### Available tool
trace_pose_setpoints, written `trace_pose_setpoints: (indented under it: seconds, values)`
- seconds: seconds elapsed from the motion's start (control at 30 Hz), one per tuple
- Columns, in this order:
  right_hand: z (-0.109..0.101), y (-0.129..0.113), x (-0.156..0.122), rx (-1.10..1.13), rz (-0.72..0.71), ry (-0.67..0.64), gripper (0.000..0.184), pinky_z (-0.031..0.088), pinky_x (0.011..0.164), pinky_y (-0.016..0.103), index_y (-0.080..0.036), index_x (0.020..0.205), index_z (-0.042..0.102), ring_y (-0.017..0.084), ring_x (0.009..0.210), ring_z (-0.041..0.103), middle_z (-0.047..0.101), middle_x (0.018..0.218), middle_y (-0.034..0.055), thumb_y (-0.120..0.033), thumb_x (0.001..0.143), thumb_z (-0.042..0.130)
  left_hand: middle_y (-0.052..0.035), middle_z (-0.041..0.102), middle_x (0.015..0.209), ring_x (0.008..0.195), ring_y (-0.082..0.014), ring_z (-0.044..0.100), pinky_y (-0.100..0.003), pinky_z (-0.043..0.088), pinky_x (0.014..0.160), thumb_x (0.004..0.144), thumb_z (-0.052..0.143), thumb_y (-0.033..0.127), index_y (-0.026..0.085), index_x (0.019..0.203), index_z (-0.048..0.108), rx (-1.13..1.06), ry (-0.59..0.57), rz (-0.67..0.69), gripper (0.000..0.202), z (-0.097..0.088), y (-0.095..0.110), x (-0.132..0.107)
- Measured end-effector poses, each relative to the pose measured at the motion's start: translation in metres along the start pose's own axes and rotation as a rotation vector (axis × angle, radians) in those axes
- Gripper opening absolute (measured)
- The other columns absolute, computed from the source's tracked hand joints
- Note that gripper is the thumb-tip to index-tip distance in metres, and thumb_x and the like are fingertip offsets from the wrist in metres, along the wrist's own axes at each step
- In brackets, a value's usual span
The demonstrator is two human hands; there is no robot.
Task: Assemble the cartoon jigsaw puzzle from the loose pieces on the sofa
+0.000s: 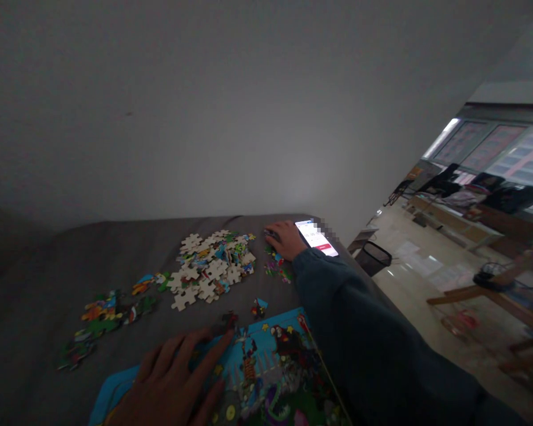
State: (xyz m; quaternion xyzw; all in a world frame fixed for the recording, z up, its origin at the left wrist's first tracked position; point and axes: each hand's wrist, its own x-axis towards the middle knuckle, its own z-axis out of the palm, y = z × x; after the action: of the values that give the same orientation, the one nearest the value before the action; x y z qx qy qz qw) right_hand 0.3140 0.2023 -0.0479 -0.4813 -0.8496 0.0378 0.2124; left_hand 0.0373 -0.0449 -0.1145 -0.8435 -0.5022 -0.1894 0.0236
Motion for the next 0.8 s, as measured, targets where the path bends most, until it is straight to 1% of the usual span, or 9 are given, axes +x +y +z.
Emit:
trace_pose_setpoints:
  seconds: [0.07, 0.17, 0.23, 0.3, 0.37, 0.43, 0.57, 0.67, 0.8]
  values:
    - [0.001, -0.013, -0.007, 0.004, -0.064, -0.032, 0.036, 0.032, 0.108, 0.05, -0.018, 0.131, 0.062, 0.028, 0.125, 0.045, 0.062, 0.134, 0.0123, -0.031, 0.099, 0.055, -0.0006, 0.066, 0.133, 0.113, -0.0305, 0.062, -0.049, 0.051, 0.089, 0.098, 0.044, 0.052, 0.052, 0.152, 0.029, 0.007, 0.044, 0.016, 0.055, 0.005, -0.002, -0.002]
    - [0.0, -0.036, -0.015, 0.036, -0.172, -0.099, 0.039, 0.032, 0.109, 0.045, -0.026, 0.139, 0.056, 0.024, 0.131, 0.041, 0.059, 0.141, 0.0048, -0.036, 0.102, 0.051, -0.0011, 0.066, 0.133, 0.113, -0.0308, 0.061, -0.048, 0.05, 0.089, 0.099, 0.042, 0.052, 0.052, 0.152, 0.027, 0.01, 0.041, 0.011, 0.056, 0.005, -0.002, -0.003]
    - [0.0, -0.048, -0.018, 0.063, -0.218, -0.146, 0.04, 0.032, 0.108, 0.047, -0.027, 0.14, 0.055, 0.025, 0.129, 0.043, 0.059, 0.14, 0.0058, -0.039, 0.102, 0.051, -0.0009, 0.065, 0.133, 0.113, -0.0305, 0.061, -0.048, 0.05, 0.09, 0.099, 0.043, 0.052, 0.053, 0.152, 0.027, 0.013, 0.023, 0.004, 0.056, 0.003, -0.001, -0.004]
    - [0.0, -0.054, -0.019, 0.089, -0.221, -0.163, 0.041, 0.032, 0.106, 0.049, -0.026, 0.138, 0.058, 0.027, 0.125, 0.045, 0.061, 0.136, 0.0087, -0.041, 0.099, 0.056, -0.0003, 0.064, 0.134, 0.115, -0.0299, 0.06, -0.048, 0.049, 0.091, 0.099, 0.044, 0.052, 0.053, 0.152, 0.027, 0.015, 0.009, 0.004, 0.056, 0.0, 0.0, -0.005]
    - [0.001, -0.056, -0.019, 0.174, -0.189, -0.15, 0.041, 0.032, 0.106, 0.05, -0.024, 0.133, 0.062, 0.027, 0.122, 0.048, 0.064, 0.129, 0.0103, -0.038, 0.094, 0.065, 0.0004, 0.063, 0.136, 0.116, -0.0296, 0.059, -0.047, 0.049, 0.092, 0.099, 0.044, 0.051, 0.052, 0.153, 0.027, 0.014, 0.011, 0.01, 0.057, -0.002, 0.0, -0.005]
    - [0.003, -0.053, -0.017, 0.298, -0.155, -0.137, 0.041, 0.034, 0.106, 0.049, -0.021, 0.128, 0.065, 0.026, 0.115, 0.053, 0.068, 0.118, 0.01, -0.032, 0.089, 0.072, 0.0006, 0.062, 0.137, 0.116, -0.0295, 0.059, -0.046, 0.049, 0.092, 0.099, 0.044, 0.051, 0.051, 0.153, 0.028, 0.005, 0.023, 0.023, 0.056, -0.002, 0.0, -0.004]
    - [0.009, -0.047, -0.013, 0.453, -0.127, -0.145, 0.045, 0.046, 0.096, 0.039, -0.016, 0.128, 0.065, 0.019, 0.094, 0.064, 0.072, 0.097, 0.005, -0.023, 0.084, 0.076, 0.0004, 0.063, 0.135, 0.114, -0.0285, 0.058, -0.044, 0.047, 0.092, 0.099, 0.044, 0.051, 0.05, 0.152, 0.032, 0.013, 0.041, 0.018, 0.054, -0.002, 0.001, -0.002]
    - [0.014, -0.042, -0.011, 0.53, -0.079, -0.13, 0.039, 0.052, 0.088, 0.034, -0.016, 0.123, 0.068, 0.016, 0.086, 0.068, 0.074, 0.092, 0.0034, -0.02, 0.084, 0.074, 0.0006, 0.063, 0.135, 0.115, -0.0275, 0.058, -0.043, 0.046, 0.094, 0.099, 0.047, 0.05, 0.049, 0.152, 0.033, 0.02, 0.037, 0.015, 0.054, -0.004, 0.002, -0.002]
    - [0.015, -0.033, -0.009, 0.575, 0.012, -0.054, 0.032, 0.056, 0.083, 0.035, -0.016, 0.113, 0.071, 0.016, 0.084, 0.07, 0.077, 0.093, 0.0055, -0.021, 0.082, 0.075, 0.001, 0.063, 0.135, 0.115, -0.0276, 0.058, -0.042, 0.045, 0.094, 0.098, 0.049, 0.052, 0.049, 0.151, 0.033, 0.018, 0.021, 0.015, 0.056, -0.006, 0.002, -0.004]
